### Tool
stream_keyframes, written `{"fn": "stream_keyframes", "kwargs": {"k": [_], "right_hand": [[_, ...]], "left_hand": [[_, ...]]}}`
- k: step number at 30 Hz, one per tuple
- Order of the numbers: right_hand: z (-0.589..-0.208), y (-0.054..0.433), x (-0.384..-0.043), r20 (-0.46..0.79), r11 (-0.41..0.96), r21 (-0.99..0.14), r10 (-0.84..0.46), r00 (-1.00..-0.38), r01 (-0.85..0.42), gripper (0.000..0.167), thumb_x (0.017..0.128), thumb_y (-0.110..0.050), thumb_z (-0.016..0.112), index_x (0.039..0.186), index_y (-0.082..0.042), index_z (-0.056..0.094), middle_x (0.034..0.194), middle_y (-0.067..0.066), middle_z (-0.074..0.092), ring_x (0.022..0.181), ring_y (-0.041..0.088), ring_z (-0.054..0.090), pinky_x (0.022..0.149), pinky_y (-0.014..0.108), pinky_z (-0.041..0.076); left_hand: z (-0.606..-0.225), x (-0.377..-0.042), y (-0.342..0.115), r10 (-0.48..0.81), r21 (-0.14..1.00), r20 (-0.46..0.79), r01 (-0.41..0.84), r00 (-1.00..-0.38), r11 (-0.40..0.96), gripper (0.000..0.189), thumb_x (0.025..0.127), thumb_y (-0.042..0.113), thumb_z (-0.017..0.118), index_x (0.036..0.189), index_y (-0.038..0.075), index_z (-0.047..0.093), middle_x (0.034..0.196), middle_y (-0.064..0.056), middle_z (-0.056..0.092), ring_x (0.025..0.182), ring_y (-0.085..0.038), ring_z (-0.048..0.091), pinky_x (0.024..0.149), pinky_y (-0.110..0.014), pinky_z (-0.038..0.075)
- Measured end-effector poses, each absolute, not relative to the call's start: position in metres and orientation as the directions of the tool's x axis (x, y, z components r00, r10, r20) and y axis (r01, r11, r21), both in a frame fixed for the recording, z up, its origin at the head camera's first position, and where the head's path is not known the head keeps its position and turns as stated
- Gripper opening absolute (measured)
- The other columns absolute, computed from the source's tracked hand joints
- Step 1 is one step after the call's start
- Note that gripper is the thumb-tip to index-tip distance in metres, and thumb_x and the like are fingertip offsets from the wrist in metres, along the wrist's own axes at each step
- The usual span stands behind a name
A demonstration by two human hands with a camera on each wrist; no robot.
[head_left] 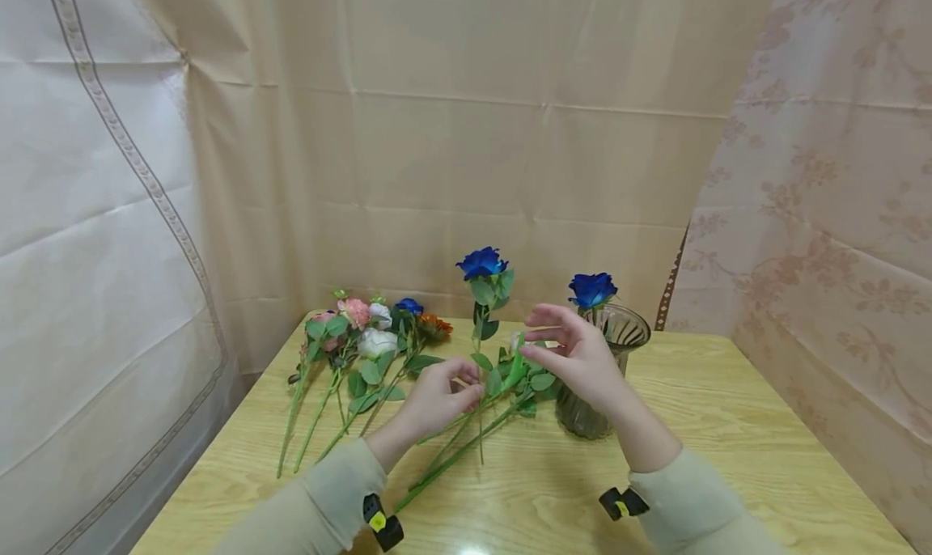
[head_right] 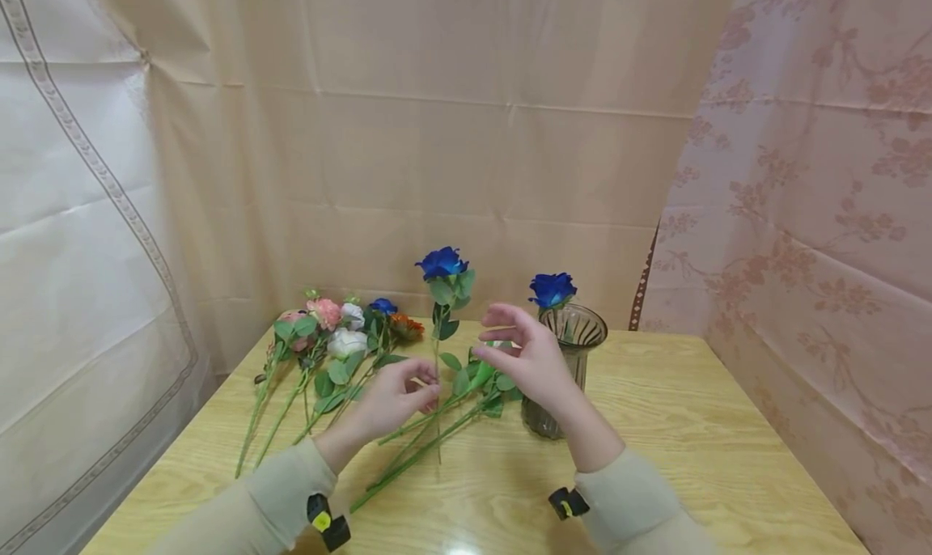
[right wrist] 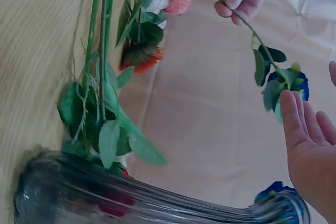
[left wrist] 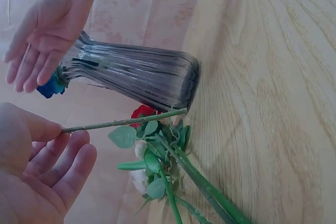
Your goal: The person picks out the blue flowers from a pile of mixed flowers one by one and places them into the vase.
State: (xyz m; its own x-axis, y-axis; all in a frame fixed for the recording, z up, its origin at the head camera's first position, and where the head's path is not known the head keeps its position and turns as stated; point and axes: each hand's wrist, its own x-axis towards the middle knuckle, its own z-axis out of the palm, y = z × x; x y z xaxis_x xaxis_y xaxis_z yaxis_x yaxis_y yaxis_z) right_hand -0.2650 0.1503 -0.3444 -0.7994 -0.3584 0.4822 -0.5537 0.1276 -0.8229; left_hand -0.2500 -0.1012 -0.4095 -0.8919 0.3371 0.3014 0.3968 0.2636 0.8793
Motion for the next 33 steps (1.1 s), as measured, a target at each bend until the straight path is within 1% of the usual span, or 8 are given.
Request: {"fn": "stream_keyframes", "kwargs": {"k": [6,9,14,20,23,25,30,33], "right_hand": [[-0.352,0.146,-0.272,0.413,0.167,-0.857,-0.343,-0.843,-0.488,0.043,0.092,-0.017,0.078,0.131,-0.006,0.063,0.123,0.020,0.066,0.106,0.027,0.067,0.080,0.033,0.058],[-0.356,0.143,-0.275,0.382,0.164,-0.876,-0.338,-0.860,-0.454,0.044,0.092,-0.019,0.079,0.130,-0.005,0.063,0.121,0.019,0.067,0.104,0.024,0.068,0.080,0.033,0.059],[-0.359,0.139,-0.281,0.362,0.136,-0.894,-0.344,-0.866,-0.428,0.048,0.092,-0.018,0.079,0.130,0.004,0.061,0.117,0.018,0.068,0.098,0.026,0.069,0.081,0.039,0.060],[-0.364,0.132,-0.289,0.355,0.125,-0.897,-0.367,-0.860,-0.424,0.042,0.093,-0.017,0.078,0.129,0.000,0.064,0.113,0.015,0.068,0.094,0.028,0.069,0.082,0.045,0.059],[-0.365,0.130,-0.290,0.354,0.116,-0.899,-0.377,-0.856,-0.423,0.041,0.093,-0.012,0.076,0.129,0.002,0.063,0.113,0.017,0.068,0.095,0.027,0.069,0.082,0.047,0.059],[-0.366,0.128,-0.291,0.353,0.111,-0.901,-0.378,-0.856,-0.420,0.039,0.093,-0.010,0.076,0.128,0.004,0.063,0.113,0.018,0.067,0.094,0.026,0.069,0.082,0.047,0.059],[-0.365,0.124,-0.291,0.334,0.141,-0.902,-0.370,-0.867,-0.408,0.037,0.094,-0.008,0.075,0.125,0.007,0.062,0.111,0.020,0.066,0.093,0.032,0.070,0.077,0.040,0.061],[-0.365,0.123,-0.292,0.324,0.172,-0.898,-0.363,-0.874,-0.404,0.037,0.094,-0.009,0.075,0.125,0.006,0.063,0.109,0.020,0.066,0.090,0.035,0.070,0.074,0.037,0.061]], "left_hand": [[-0.413,-0.249,-0.098,0.346,0.878,0.298,0.398,-0.890,0.267,0.009,0.099,0.008,0.068,0.106,0.003,0.066,0.095,-0.005,0.066,0.077,-0.021,0.070,0.070,-0.048,0.060],[-0.413,-0.249,-0.096,0.352,0.877,0.296,0.399,-0.888,0.268,0.009,0.099,0.010,0.068,0.105,0.005,0.067,0.095,-0.005,0.066,0.077,-0.020,0.070,0.071,-0.050,0.060],[-0.413,-0.249,-0.093,0.366,0.875,0.295,0.403,-0.883,0.267,0.010,0.099,0.011,0.068,0.108,0.006,0.067,0.097,-0.004,0.067,0.076,-0.017,0.069,0.071,-0.046,0.060],[-0.413,-0.247,-0.089,0.387,0.864,0.301,0.421,-0.872,0.275,0.010,0.100,0.012,0.068,0.109,0.007,0.067,0.098,-0.002,0.067,0.074,-0.015,0.069,0.070,-0.040,0.060],[-0.413,-0.247,-0.087,0.397,0.859,0.307,0.432,-0.865,0.276,0.010,0.100,0.012,0.067,0.109,0.007,0.067,0.099,-0.002,0.068,0.075,-0.014,0.069,0.069,-0.035,0.059],[-0.413,-0.247,-0.085,0.402,0.856,0.312,0.438,-0.861,0.273,0.009,0.100,0.012,0.067,0.109,0.008,0.067,0.098,-0.002,0.067,0.077,-0.017,0.070,0.069,-0.034,0.059],[-0.413,-0.246,-0.082,0.424,0.855,0.327,0.455,-0.845,0.249,0.007,0.100,0.009,0.066,0.107,0.007,0.067,0.096,-0.002,0.067,0.079,-0.030,0.071,0.070,-0.043,0.060],[-0.412,-0.246,-0.080,0.430,0.851,0.325,0.458,-0.843,0.256,0.008,0.100,0.008,0.065,0.108,0.007,0.067,0.095,-0.001,0.067,0.079,-0.028,0.071,0.068,-0.037,0.060]]}}
